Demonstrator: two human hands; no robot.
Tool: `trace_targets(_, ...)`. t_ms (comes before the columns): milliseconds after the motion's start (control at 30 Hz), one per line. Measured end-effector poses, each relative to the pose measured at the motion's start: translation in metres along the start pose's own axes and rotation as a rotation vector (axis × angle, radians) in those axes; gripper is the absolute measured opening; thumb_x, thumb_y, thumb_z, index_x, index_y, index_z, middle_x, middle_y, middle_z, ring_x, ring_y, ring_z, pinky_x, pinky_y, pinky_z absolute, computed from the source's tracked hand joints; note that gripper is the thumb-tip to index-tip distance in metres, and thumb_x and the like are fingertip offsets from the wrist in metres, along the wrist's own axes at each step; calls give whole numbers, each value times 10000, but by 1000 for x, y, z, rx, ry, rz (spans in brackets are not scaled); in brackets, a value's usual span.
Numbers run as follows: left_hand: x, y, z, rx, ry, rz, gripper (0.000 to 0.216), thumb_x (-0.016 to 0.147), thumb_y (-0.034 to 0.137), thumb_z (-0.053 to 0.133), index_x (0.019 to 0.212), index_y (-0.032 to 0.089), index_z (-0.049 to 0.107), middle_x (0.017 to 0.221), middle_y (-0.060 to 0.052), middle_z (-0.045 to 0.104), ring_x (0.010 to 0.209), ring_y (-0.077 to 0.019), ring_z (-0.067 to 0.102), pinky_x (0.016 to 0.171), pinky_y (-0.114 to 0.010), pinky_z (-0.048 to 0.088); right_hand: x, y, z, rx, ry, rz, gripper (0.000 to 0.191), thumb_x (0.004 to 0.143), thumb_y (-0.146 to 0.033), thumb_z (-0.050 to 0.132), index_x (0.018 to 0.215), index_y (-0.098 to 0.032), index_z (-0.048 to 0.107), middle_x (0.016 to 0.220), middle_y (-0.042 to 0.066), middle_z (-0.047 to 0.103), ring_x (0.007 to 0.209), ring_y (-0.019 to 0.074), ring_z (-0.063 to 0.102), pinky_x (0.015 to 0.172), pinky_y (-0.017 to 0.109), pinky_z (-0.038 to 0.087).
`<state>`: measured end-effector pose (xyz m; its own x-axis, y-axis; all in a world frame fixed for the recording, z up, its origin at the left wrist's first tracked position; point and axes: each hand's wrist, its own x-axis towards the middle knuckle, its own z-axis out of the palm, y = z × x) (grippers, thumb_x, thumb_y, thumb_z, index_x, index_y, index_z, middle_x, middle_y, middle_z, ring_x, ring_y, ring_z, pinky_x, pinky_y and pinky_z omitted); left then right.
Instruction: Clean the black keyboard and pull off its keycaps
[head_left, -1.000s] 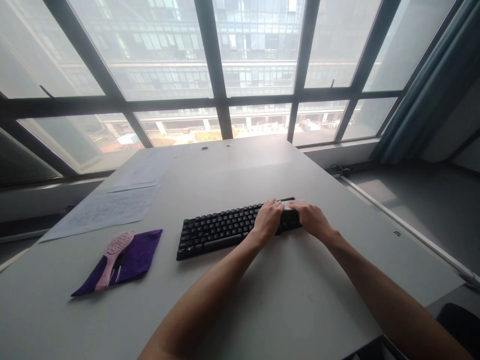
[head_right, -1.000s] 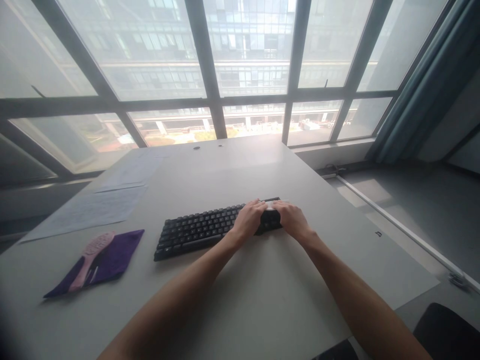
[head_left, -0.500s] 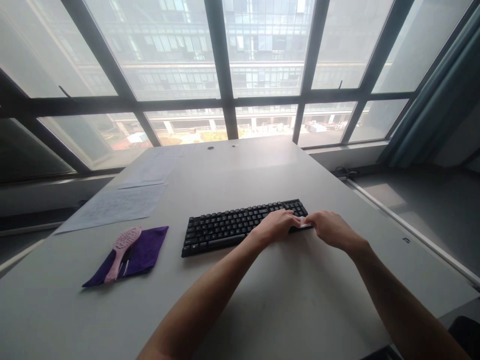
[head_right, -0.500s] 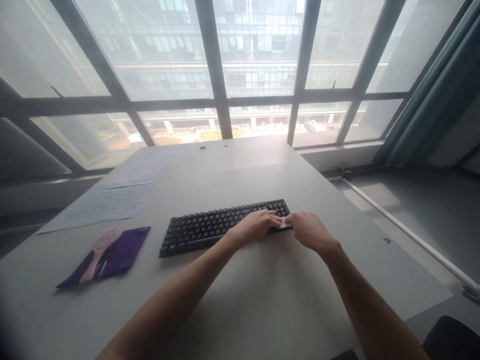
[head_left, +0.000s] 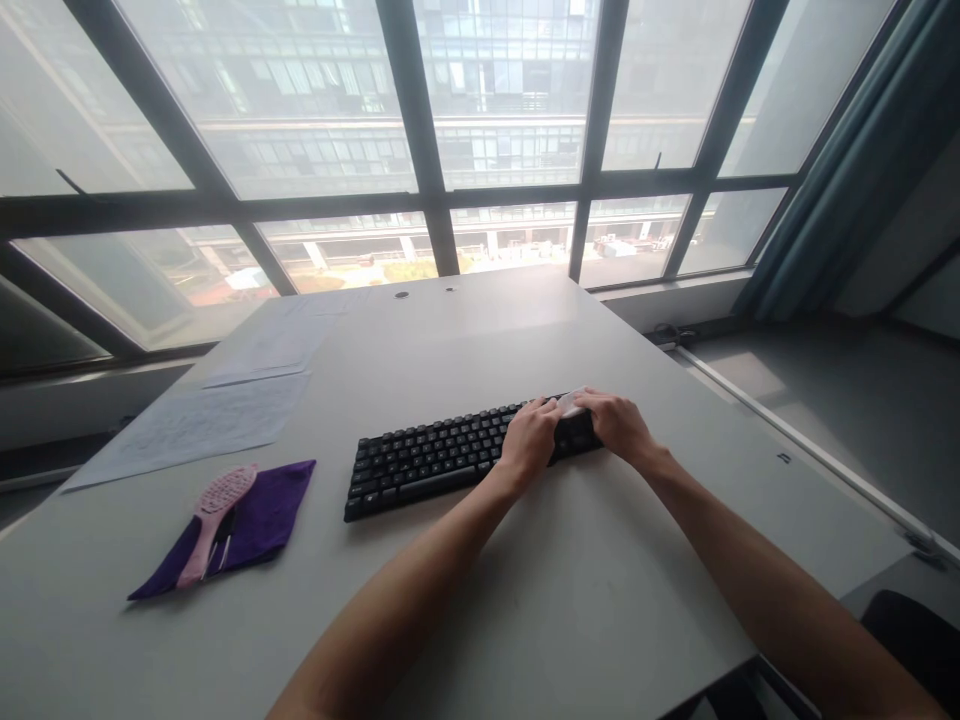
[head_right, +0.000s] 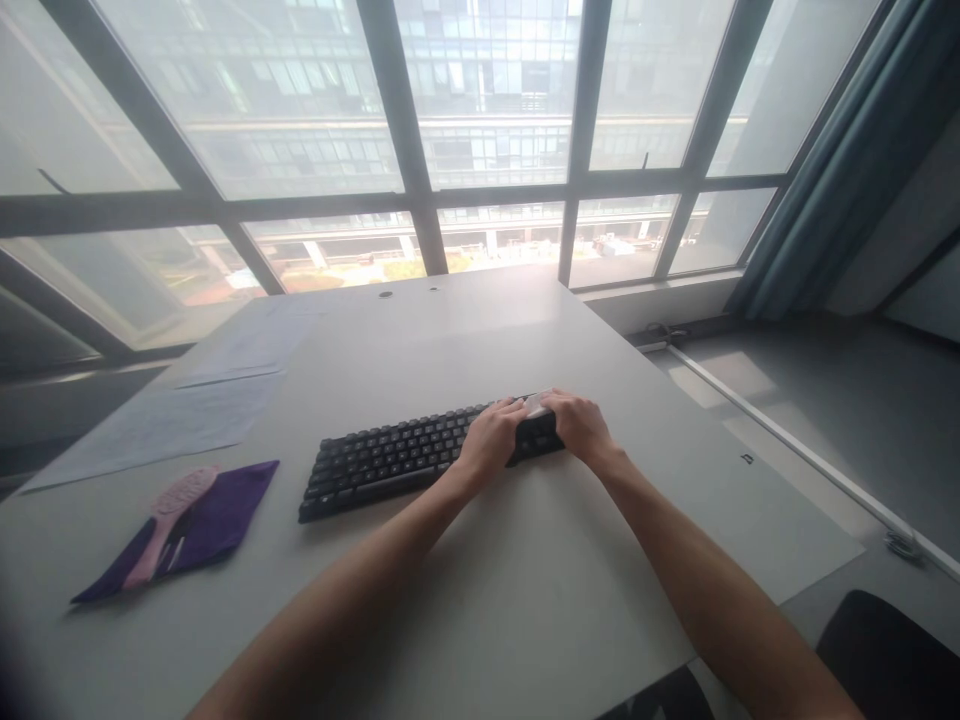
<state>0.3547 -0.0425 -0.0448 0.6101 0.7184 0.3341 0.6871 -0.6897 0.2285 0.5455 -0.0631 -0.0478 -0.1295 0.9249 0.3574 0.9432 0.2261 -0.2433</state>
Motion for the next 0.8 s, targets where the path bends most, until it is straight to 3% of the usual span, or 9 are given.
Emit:
trace_targets(133, -1, -3, 2, -75, -6, -26, 471, 906, -19, 468, 1214, 251, 700, 1345, -18, 655, 1331, -205, 540, 1117, -321, 434, 0, -3, -4, -48, -62, 59, 370, 918, -123, 476, 1120, -270, 749, 1236, 17, 728, 1095, 218, 698, 889, 276, 521)
trace_targets(333, -1, -2, 2, -100, -38, -62, 468, 904, -21, 477, 1196, 258, 713, 1335, -11, 663, 1332, -200, 543, 1100, -320, 450, -9, -4, -17, -149, -133, 73, 291, 895, -169, 513, 1009, -256, 766, 999, 53, 787, 912, 244, 735, 785, 285, 509)
trace_targets(533, 0, 0, -2, -14, 49, -3, 395, 935, 9, 463, 1209, 185, 686, 1327, -61, 668, 1335, -209, 541, 1138, -338, 413, -8, -5, -6, -34, -74, 49, 374, 919, -120, 463, 1100, -284, 746, 1312, -2, 688, 1225, 207, 628, 929, 265, 499)
trace_targets(700, 1, 0, 4, 53, 53, -21, 333, 914, -14, 441, 1020, 118, 728, 1260, -126, 694, 1309, -248, 563, 1141, -382, 406, -5, -5, 0, 1, -94, 56, 405, 938, -127, 443, 1198, -277, 714, 1355, 11, 659, 1283, 206, 592, 983, 298, 501)
trace_targets(800, 0, 1, 9, 34, 81, -33, 338, 907, -1, 447, 1091, 105, 711, 1328, -142, 653, 1329, -251, 543, 1178, -417, 357, -6, -6, 1, 7, -104, 65, 418, 950, -131, 427, 1236, -271, 698, 1367, 22, 650, 1315, 212, 565, 1003, 317, 495)
